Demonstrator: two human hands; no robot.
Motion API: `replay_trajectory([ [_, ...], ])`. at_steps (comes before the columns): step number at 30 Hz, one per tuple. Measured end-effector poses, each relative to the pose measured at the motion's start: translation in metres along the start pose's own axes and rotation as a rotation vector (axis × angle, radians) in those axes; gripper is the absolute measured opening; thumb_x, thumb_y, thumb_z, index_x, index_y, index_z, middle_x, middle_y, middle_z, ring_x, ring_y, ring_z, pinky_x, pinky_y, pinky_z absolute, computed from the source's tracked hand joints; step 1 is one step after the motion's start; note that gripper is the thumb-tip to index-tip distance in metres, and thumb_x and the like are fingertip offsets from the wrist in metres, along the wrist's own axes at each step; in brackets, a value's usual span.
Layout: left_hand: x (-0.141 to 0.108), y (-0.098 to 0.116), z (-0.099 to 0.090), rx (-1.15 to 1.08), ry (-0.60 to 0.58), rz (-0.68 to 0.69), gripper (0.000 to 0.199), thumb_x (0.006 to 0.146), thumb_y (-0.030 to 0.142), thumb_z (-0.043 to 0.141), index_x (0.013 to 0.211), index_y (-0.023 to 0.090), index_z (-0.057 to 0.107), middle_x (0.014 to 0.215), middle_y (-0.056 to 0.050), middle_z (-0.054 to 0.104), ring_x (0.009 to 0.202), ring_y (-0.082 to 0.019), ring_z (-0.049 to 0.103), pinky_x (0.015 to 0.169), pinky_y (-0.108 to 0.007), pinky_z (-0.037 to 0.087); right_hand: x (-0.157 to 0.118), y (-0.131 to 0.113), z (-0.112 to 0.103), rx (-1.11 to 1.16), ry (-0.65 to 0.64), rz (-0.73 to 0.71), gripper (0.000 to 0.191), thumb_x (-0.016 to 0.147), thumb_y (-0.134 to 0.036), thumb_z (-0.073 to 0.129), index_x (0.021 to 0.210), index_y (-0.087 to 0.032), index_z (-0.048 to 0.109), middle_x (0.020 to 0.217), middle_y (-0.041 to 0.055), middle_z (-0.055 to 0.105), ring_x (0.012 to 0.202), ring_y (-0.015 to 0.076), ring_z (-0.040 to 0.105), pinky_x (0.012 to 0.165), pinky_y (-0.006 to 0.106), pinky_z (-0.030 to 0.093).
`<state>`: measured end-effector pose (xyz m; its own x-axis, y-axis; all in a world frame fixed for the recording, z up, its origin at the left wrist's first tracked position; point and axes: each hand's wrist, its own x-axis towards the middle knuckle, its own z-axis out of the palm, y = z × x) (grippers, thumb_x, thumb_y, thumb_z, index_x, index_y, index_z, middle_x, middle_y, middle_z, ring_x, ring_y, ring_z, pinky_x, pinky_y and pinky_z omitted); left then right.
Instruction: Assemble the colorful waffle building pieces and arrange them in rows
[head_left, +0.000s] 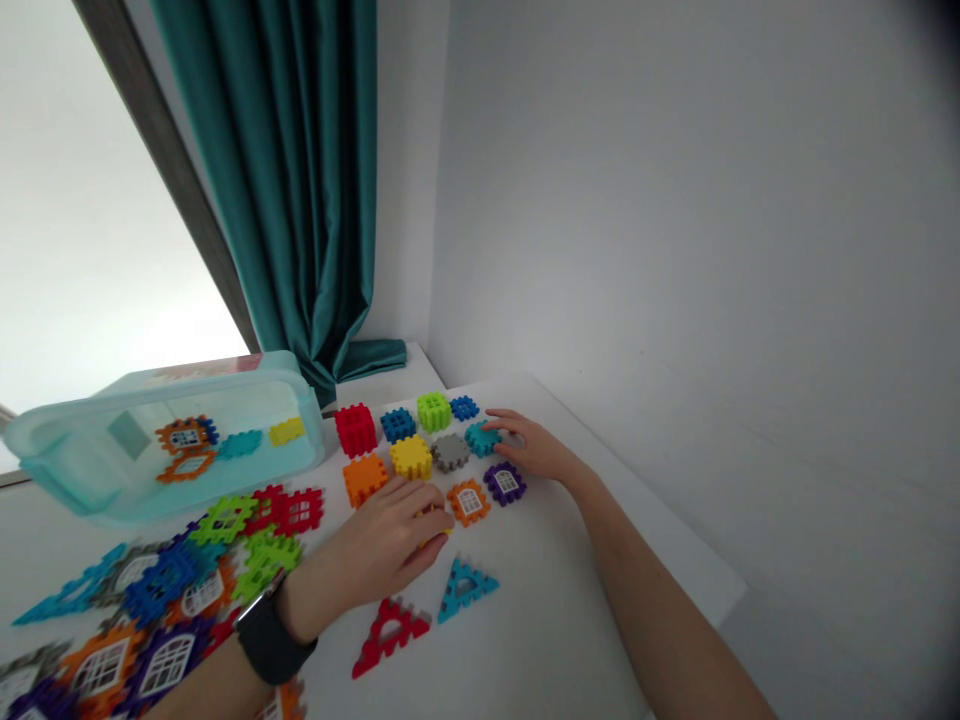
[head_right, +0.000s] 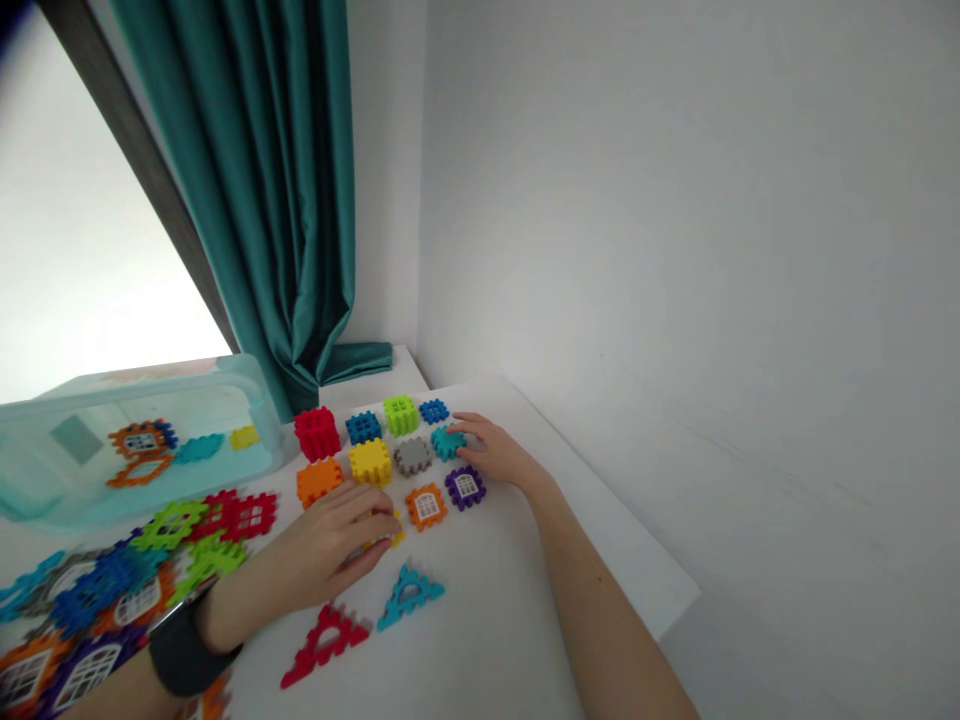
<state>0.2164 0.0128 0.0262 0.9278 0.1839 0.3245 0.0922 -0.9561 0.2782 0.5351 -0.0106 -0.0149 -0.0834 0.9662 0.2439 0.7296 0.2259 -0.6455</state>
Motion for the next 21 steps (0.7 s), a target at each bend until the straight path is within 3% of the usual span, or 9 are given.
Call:
replay_trajectory([
  [7,0.0,-0.002,-0.002,0.016,0.017,0.001,0.014,0.097,0.018,0.051,0.104,0.022,0.062,0.103,-0.006,0.063,0.096,-0.021,0.061,0.087,-0.035,0.047,-0.01,-0.024,0.004,-0.096,0.059,-0.042,0.03,0.088,-0.021,0.065,0.115,-0.031,0.072,0.144,0.0039,0.057,0.138,0.0286,0.046,0.117,0.054,0.035],
  [12,-0.002,-0.002,-0.012,0.067,0.012,-0.003,0.012,0.097,0.02,0.051,0.103,0.021,0.062,0.099,-0.006,0.062,0.093,-0.021,0.061,0.084,-0.033,0.046,-0.012,-0.052,0.015,-0.097,0.025,-0.135,0.03,0.089,-0.021,0.065,0.116,-0.032,0.072,0.143,0.0038,0.059,0.135,0.027,0.048,0.117,0.052,0.036],
  [21,-0.028,-0.009,-0.036,0.116,0.004,-0.08,0.015,0.098,0.024,0.051,0.105,0.02,0.064,0.1,-0.007,0.063,0.096,-0.022,0.061,0.087,-0.035,0.046,-0.019,-0.098,0.043,-0.095,0.002,-0.224,0.028,0.088,-0.021,0.065,0.113,-0.032,0.073,0.132,0.0048,0.066,0.129,0.0263,0.054,0.114,0.052,0.037],
])
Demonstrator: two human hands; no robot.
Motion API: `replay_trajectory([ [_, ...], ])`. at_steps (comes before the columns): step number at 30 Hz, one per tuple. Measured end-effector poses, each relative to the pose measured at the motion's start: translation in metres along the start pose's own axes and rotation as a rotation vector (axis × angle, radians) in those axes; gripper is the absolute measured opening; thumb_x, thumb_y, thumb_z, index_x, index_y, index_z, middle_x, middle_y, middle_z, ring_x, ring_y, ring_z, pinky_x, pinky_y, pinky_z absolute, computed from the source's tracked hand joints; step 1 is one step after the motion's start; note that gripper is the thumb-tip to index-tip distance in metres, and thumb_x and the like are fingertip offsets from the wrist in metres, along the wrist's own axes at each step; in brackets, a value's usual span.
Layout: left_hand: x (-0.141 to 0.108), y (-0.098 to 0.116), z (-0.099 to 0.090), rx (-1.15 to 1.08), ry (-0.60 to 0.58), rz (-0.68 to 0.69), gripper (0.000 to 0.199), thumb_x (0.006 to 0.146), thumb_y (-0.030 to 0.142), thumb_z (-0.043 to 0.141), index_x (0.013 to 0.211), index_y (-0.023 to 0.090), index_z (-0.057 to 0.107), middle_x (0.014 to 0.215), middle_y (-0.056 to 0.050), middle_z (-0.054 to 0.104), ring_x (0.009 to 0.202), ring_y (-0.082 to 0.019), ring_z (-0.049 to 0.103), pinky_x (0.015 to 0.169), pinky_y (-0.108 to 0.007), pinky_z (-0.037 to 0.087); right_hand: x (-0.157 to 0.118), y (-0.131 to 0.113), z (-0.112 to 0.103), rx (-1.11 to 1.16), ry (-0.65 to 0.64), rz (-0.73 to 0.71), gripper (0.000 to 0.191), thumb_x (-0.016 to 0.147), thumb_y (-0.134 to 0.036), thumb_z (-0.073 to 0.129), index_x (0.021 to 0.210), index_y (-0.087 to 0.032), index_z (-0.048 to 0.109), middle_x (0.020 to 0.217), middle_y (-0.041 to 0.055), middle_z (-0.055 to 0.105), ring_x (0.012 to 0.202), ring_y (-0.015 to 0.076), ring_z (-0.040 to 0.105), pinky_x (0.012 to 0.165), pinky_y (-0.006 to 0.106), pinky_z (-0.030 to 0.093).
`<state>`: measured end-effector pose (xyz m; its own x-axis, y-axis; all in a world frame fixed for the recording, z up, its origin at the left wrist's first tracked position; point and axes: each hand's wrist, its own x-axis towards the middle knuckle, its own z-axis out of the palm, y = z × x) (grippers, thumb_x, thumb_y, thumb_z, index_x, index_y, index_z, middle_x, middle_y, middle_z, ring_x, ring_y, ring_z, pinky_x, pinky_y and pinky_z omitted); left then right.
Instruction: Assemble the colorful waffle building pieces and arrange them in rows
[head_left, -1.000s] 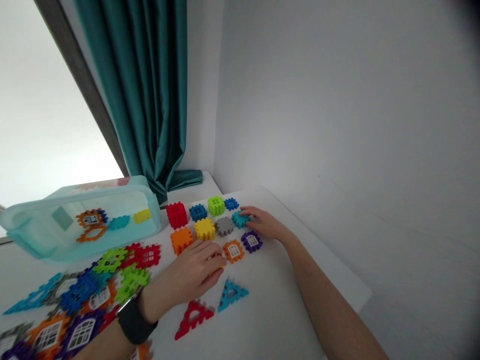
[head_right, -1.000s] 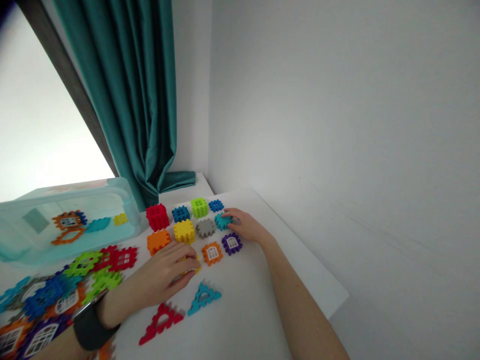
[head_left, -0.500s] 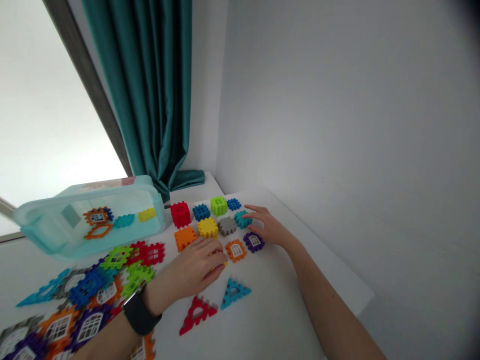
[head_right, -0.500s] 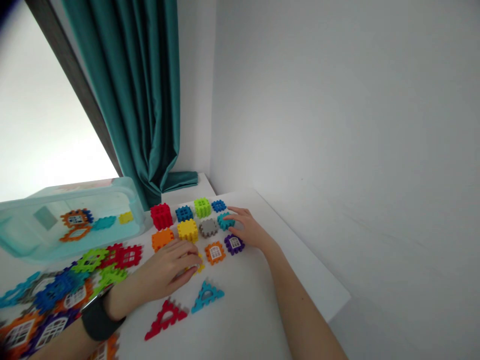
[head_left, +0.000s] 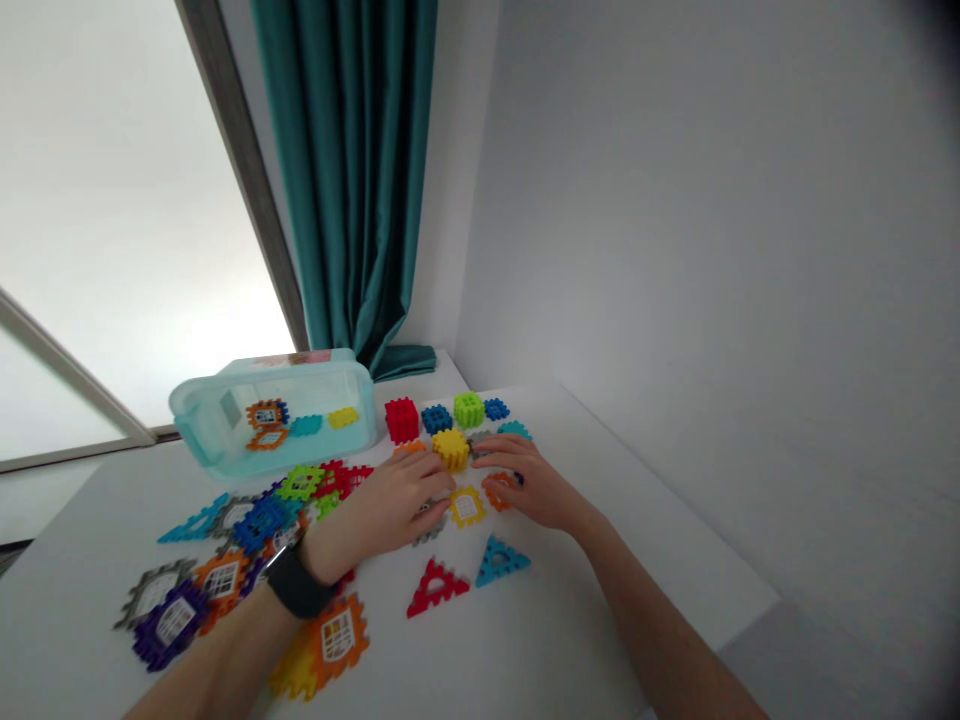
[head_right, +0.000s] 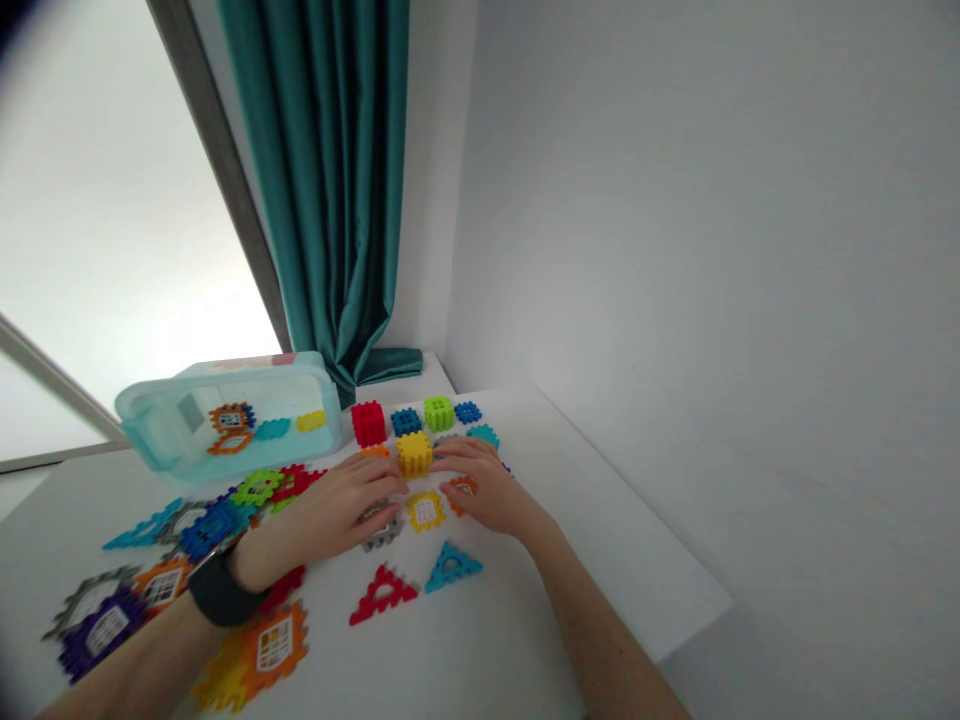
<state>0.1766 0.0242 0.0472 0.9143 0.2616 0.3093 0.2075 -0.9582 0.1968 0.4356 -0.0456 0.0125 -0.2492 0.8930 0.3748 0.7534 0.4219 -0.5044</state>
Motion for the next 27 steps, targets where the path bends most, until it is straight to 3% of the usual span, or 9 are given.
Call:
replay_trajectory([
  [5,-0.024,-0.003,-0.018,0.03,0.011,-0.028,0.021,0.1,0.027,0.046,0.107,0.02,0.065,0.103,-0.007,0.064,0.096,-0.021,0.061,0.087,-0.034,0.046,0.008,-0.027,0.014,-0.002,0.02,-0.039,0.025,0.088,-0.024,0.066,0.111,-0.03,0.073,0.12,0.0061,0.071,0.124,0.0276,0.057,0.111,0.052,0.039],
  [18,-0.118,-0.008,-0.058,0.115,-0.039,-0.221,0.018,0.099,0.027,0.05,0.107,0.02,0.065,0.1,-0.006,0.065,0.091,-0.021,0.061,0.083,-0.033,0.047,0.044,-0.088,0.059,0.029,-0.092,-0.207,0.027,0.089,-0.023,0.063,0.115,-0.029,0.069,0.118,0.0059,0.071,0.117,0.0271,0.06,0.11,0.051,0.039],
  [22,-0.143,-0.007,-0.055,0.137,-0.005,-0.265,0.013,0.097,0.023,0.053,0.101,0.02,0.065,0.101,-0.006,0.064,0.091,-0.021,0.061,0.084,-0.034,0.047,0.052,-0.107,0.077,-0.015,-0.183,-0.251,0.024,0.092,-0.024,0.061,0.115,-0.027,0.068,0.112,0.0066,0.072,0.112,0.0263,0.061,0.107,0.049,0.04],
  [27,-0.162,-0.002,-0.036,0.144,0.059,-0.345,0.011,0.09,0.029,0.065,0.095,0.02,0.064,0.109,-0.007,0.062,0.1,-0.025,0.059,0.092,-0.04,0.046,0.059,-0.127,0.098,-0.163,-0.292,-0.222,0.016,0.092,-0.022,0.061,0.107,-0.023,0.068,0.102,0.0071,0.072,0.102,0.026,0.063,0.104,0.05,0.04],
])
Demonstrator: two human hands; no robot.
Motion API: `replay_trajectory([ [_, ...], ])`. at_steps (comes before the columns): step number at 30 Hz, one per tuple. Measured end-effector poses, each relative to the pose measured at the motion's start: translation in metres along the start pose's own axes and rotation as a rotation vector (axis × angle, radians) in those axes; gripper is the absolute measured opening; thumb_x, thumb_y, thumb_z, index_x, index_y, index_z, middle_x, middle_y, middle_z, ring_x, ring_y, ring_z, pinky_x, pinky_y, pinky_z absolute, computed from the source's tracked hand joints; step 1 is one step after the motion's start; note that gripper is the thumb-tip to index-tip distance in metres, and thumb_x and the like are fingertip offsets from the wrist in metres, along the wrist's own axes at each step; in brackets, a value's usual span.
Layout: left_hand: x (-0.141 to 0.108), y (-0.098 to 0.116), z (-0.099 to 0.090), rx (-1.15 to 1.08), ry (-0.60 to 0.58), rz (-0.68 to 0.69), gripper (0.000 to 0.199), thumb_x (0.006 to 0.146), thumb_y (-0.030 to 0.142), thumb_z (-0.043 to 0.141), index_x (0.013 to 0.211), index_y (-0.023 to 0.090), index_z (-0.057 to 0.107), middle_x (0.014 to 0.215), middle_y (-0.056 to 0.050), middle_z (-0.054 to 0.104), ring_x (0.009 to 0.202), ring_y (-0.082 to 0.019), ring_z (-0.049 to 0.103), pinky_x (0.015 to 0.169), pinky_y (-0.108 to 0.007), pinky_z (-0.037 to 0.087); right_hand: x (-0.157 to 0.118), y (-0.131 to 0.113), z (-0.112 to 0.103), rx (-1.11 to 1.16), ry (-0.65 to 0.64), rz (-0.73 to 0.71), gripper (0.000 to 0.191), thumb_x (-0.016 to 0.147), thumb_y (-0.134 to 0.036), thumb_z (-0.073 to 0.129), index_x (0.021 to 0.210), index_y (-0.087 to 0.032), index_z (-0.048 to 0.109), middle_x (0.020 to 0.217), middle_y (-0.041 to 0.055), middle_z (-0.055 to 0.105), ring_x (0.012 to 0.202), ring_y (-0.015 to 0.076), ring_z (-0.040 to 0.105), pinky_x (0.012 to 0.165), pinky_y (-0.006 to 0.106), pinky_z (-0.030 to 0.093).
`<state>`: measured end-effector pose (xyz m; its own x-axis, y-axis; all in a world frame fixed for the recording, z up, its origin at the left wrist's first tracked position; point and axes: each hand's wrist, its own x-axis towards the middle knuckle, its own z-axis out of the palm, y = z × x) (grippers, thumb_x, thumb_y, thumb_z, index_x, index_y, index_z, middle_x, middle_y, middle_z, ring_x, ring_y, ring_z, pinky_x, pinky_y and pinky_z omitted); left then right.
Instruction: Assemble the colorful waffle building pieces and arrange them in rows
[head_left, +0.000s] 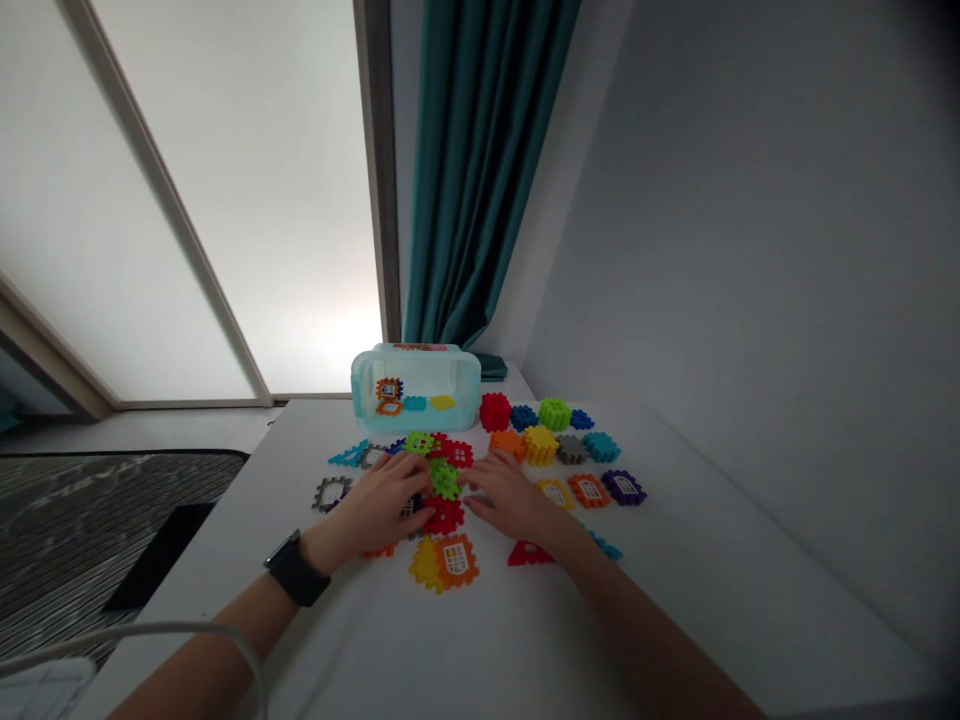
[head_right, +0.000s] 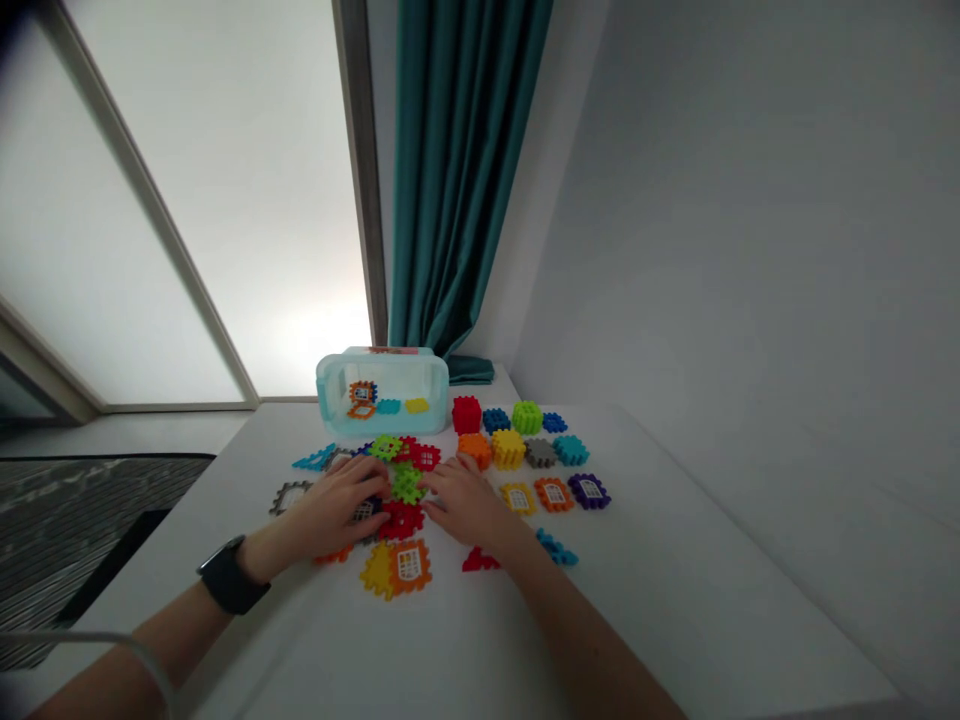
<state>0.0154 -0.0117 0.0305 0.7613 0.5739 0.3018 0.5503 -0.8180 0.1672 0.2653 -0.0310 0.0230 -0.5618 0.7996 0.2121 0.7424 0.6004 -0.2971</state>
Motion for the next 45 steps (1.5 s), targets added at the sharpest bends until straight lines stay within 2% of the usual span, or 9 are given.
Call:
replay_trajectory([
  [5,-0.01,0.004,0.016,-0.036,0.036,-0.139,0.029,0.08,0.038,0.076,0.101,0.022,0.065,0.126,-0.01,0.058,0.117,-0.032,0.054,0.098,-0.047,0.046,0.007,-0.01,0.008,-0.083,-0.02,0.057,0.011,0.092,-0.018,0.06,0.099,-0.02,0.067,0.101,0.0069,0.071,0.104,0.0254,0.062,0.109,0.052,0.033],
  [10,-0.013,0.004,0.025,-0.07,0.035,-0.169,0.042,0.075,0.04,0.08,0.111,0.025,0.066,0.131,-0.011,0.056,0.122,-0.035,0.051,0.103,-0.053,0.043,0.004,-0.009,0.02,-0.08,0.015,0.057,0.011,0.091,-0.016,0.059,0.097,-0.021,0.066,0.099,0.0052,0.071,0.104,0.0243,0.061,0.11,0.052,0.032],
  [18,-0.017,0.001,0.029,-0.08,0.047,-0.167,0.038,0.071,0.036,0.083,0.103,0.022,0.067,0.133,-0.012,0.055,0.125,-0.036,0.049,0.105,-0.055,0.04,-0.011,-0.014,0.037,-0.072,0.083,0.025,0.028,0.093,-0.015,0.052,0.118,-0.022,0.062,0.113,0.0087,0.069,0.111,0.0259,0.06,0.114,0.057,0.03],
  [26,-0.019,0.004,0.022,-0.067,0.18,-0.154,0.04,0.064,0.032,0.082,0.097,0.021,0.062,0.126,-0.011,0.057,0.121,-0.035,0.05,0.107,-0.055,0.039,-0.015,-0.012,0.037,-0.017,0.098,0.044,0.037,0.092,-0.013,0.051,0.126,-0.023,0.058,0.114,0.008,0.069,0.112,0.0259,0.061,0.115,0.059,0.03],
  [32,-0.02,0.003,0.018,-0.034,0.356,-0.118,0.044,0.069,0.031,0.078,0.106,0.02,0.059,0.134,-0.015,0.052,0.127,-0.036,0.046,0.108,-0.055,0.04,-0.013,-0.016,0.038,0.065,0.205,0.028,0.048,0.093,-0.014,0.049,0.14,-0.025,0.047,0.127,0.01,0.065,0.121,0.0262,0.059,0.114,0.059,0.034],
  [36,-0.02,0.005,0.015,-0.047,0.456,-0.025,0.042,0.077,0.031,0.075,0.113,0.02,0.055,0.145,-0.018,0.042,0.141,-0.039,0.034,0.113,-0.058,0.037,-0.014,-0.019,0.033,0.144,0.325,-0.005,0.064,0.091,-0.029,0.062,0.149,-0.025,0.035,0.142,0.0131,0.054,0.133,0.0293,0.05,0.112,0.054,0.041],
  [39,-0.02,0.008,0.014,-0.064,0.511,0.016,0.045,0.08,0.031,0.075,0.118,0.02,0.053,0.148,-0.019,0.038,0.144,-0.04,0.03,0.114,-0.06,0.036,-0.016,-0.02,0.027,0.154,0.405,-0.057,0.073,0.088,-0.038,0.069,0.15,-0.025,0.034,0.144,0.0141,0.052,0.137,0.0307,0.047,0.113,0.053,0.042],
  [45,-0.021,0.007,0.017,-0.078,0.539,0.048,0.049,0.08,0.03,0.076,0.122,0.021,0.052,0.147,-0.018,0.039,0.141,-0.038,0.036,0.113,-0.057,0.039,-0.015,-0.022,0.024,0.116,0.437,-0.18,0.053,0.093,-0.031,0.064,0.142,-0.026,0.046,0.137,0.0108,0.06,0.131,0.0265,0.053,0.112,0.049,0.045],
])
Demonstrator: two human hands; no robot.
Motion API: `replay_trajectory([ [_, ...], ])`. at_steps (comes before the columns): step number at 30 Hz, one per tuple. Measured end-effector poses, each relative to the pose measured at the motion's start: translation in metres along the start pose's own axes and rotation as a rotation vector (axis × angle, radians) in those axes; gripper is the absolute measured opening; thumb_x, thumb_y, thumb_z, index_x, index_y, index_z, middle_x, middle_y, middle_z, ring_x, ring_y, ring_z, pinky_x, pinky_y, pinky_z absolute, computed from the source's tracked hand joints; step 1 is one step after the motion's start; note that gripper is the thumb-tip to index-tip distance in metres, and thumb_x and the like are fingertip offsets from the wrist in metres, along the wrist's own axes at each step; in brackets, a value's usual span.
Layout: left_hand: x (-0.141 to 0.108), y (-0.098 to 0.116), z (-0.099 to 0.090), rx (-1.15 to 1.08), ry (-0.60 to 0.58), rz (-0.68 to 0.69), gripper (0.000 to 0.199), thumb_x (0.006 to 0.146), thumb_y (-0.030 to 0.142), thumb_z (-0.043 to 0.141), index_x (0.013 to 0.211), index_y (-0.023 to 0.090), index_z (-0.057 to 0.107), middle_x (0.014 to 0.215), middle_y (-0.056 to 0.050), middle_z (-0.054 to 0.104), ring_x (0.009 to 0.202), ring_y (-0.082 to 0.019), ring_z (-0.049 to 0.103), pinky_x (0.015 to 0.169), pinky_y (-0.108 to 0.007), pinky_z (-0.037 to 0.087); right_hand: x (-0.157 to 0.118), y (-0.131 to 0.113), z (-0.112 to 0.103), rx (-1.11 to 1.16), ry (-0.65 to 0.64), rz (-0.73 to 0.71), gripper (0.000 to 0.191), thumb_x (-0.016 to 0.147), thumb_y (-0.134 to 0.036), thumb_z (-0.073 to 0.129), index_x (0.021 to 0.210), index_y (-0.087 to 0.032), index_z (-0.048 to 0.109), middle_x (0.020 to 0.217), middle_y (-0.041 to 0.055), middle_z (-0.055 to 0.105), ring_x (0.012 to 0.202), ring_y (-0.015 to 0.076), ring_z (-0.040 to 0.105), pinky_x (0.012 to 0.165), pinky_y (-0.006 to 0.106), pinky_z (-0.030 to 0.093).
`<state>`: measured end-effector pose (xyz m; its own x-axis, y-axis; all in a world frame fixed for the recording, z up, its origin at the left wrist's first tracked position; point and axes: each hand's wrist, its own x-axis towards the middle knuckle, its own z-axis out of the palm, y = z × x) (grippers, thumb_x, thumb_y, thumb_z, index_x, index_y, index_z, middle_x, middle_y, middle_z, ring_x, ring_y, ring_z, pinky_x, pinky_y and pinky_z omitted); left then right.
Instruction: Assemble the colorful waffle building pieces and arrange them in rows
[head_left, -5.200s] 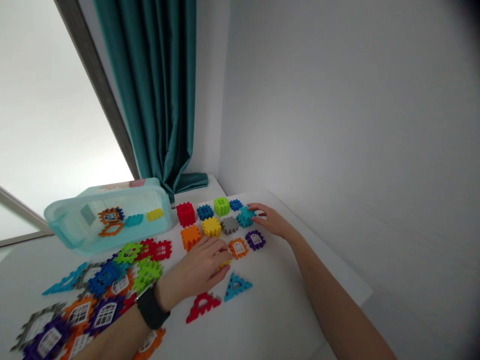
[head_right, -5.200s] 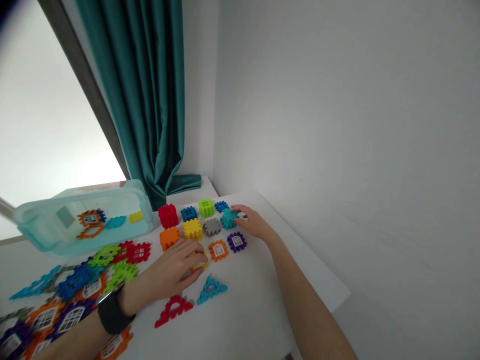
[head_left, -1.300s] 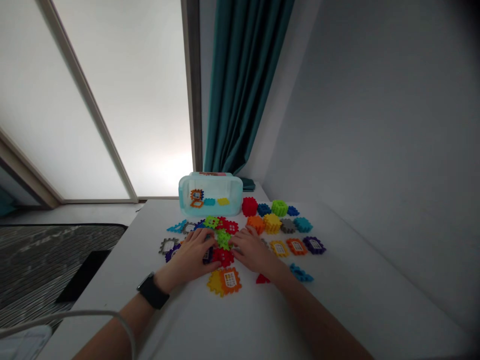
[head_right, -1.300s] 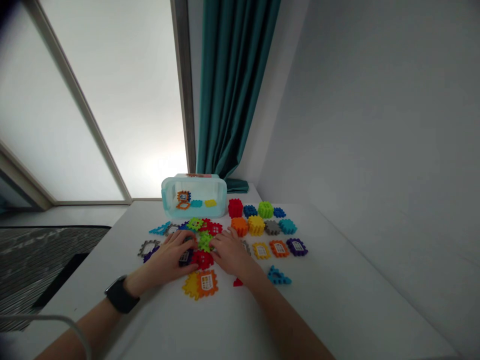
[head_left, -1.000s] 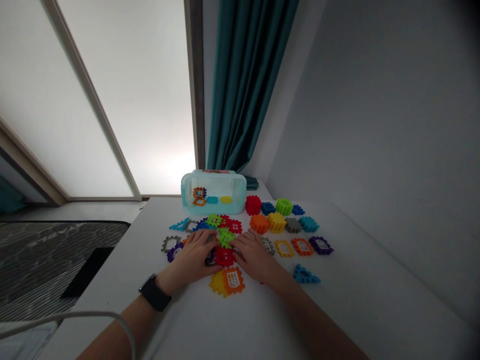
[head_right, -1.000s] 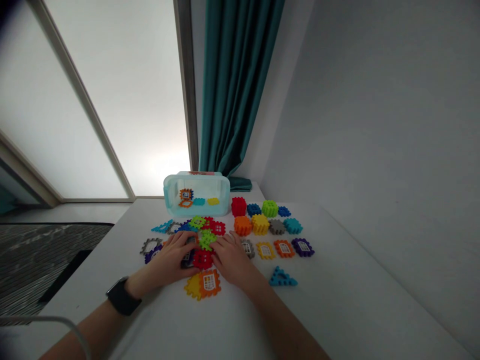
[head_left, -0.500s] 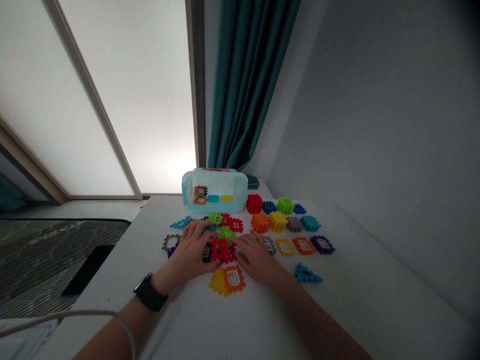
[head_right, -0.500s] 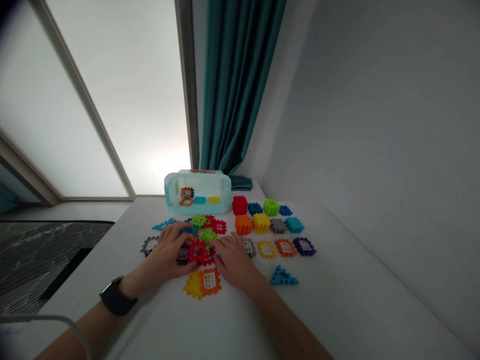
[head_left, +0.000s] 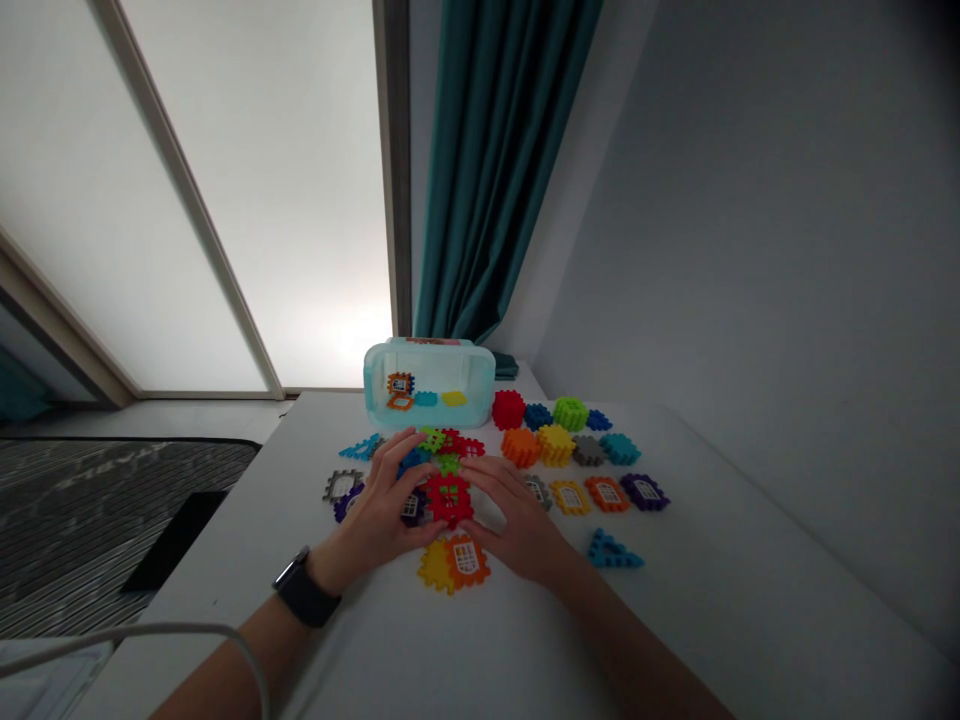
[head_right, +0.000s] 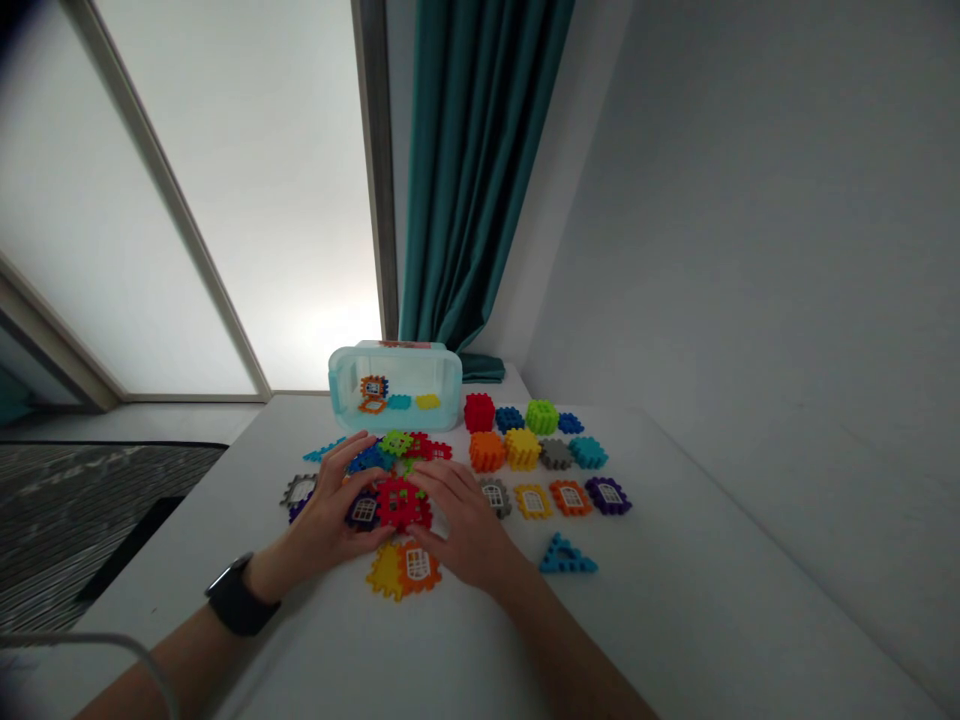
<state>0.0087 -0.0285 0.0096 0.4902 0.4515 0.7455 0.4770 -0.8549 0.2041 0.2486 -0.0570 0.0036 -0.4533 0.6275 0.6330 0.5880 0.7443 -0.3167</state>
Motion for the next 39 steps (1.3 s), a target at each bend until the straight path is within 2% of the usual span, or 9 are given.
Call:
replay_trajectory([
  [4,-0.001,-0.001,0.001,0.0,-0.028,-0.019,0.048,0.082,0.033,0.074,0.123,0.021,0.052,0.146,-0.018,0.04,0.138,-0.037,0.039,0.112,-0.056,0.04,0.0,-0.002,0.002,-0.002,0.002,-0.028,0.045,0.093,-0.028,0.062,0.136,-0.025,0.051,0.134,0.0104,0.063,0.127,0.0256,0.057,0.109,0.048,0.047],
  [11,-0.005,-0.008,0.006,0.023,-0.075,-0.084,0.054,0.08,0.042,0.076,0.126,0.024,0.055,0.142,-0.016,0.044,0.132,-0.036,0.044,0.109,-0.056,0.042,0.001,-0.001,-0.001,-0.015,0.036,0.024,0.048,0.091,-0.025,0.062,0.138,-0.026,0.05,0.129,0.0104,0.066,0.121,0.0259,0.061,0.107,0.048,0.047],
  [20,-0.007,-0.009,0.007,0.007,-0.088,-0.124,0.047,0.083,0.035,0.075,0.124,0.023,0.057,0.14,-0.015,0.043,0.129,-0.035,0.045,0.107,-0.053,0.045,0.0,0.0,-0.001,-0.009,0.013,0.04,0.046,0.092,-0.023,0.06,0.137,-0.025,0.051,0.132,0.0102,0.064,0.124,0.0248,0.058,0.109,0.047,0.047],
  [30,-0.008,-0.01,0.007,-0.022,-0.077,-0.17,0.045,0.083,0.035,0.074,0.123,0.023,0.057,0.14,-0.015,0.041,0.131,-0.034,0.045,0.108,-0.054,0.045,0.0,0.001,-0.001,0.041,0.085,0.042,0.027,0.096,-0.02,0.055,0.122,-0.027,0.06,0.12,0.0079,0.071,0.114,0.0229,0.065,0.102,0.047,0.05],
  [34,-0.01,-0.012,0.01,-0.02,-0.067,-0.151,0.046,0.083,0.035,0.074,0.124,0.024,0.056,0.139,-0.016,0.042,0.13,-0.035,0.045,0.107,-0.054,0.045,0.0,0.001,-0.001,0.037,0.07,0.068,0.035,0.094,-0.02,0.056,0.128,-0.027,0.057,0.122,0.0084,0.07,0.117,0.0234,0.064,0.104,0.046,0.05],
  [39,-0.009,-0.011,0.007,-0.024,-0.113,-0.161,0.051,0.081,0.032,0.075,0.128,0.025,0.055,0.14,-0.015,0.042,0.131,-0.035,0.045,0.108,-0.055,0.044,-0.001,0.002,0.0,0.054,0.004,0.07,0.044,0.092,-0.018,0.056,0.134,-0.027,0.054,0.131,0.0096,0.065,0.125,0.0244,0.059,0.11,0.049,0.045],
])
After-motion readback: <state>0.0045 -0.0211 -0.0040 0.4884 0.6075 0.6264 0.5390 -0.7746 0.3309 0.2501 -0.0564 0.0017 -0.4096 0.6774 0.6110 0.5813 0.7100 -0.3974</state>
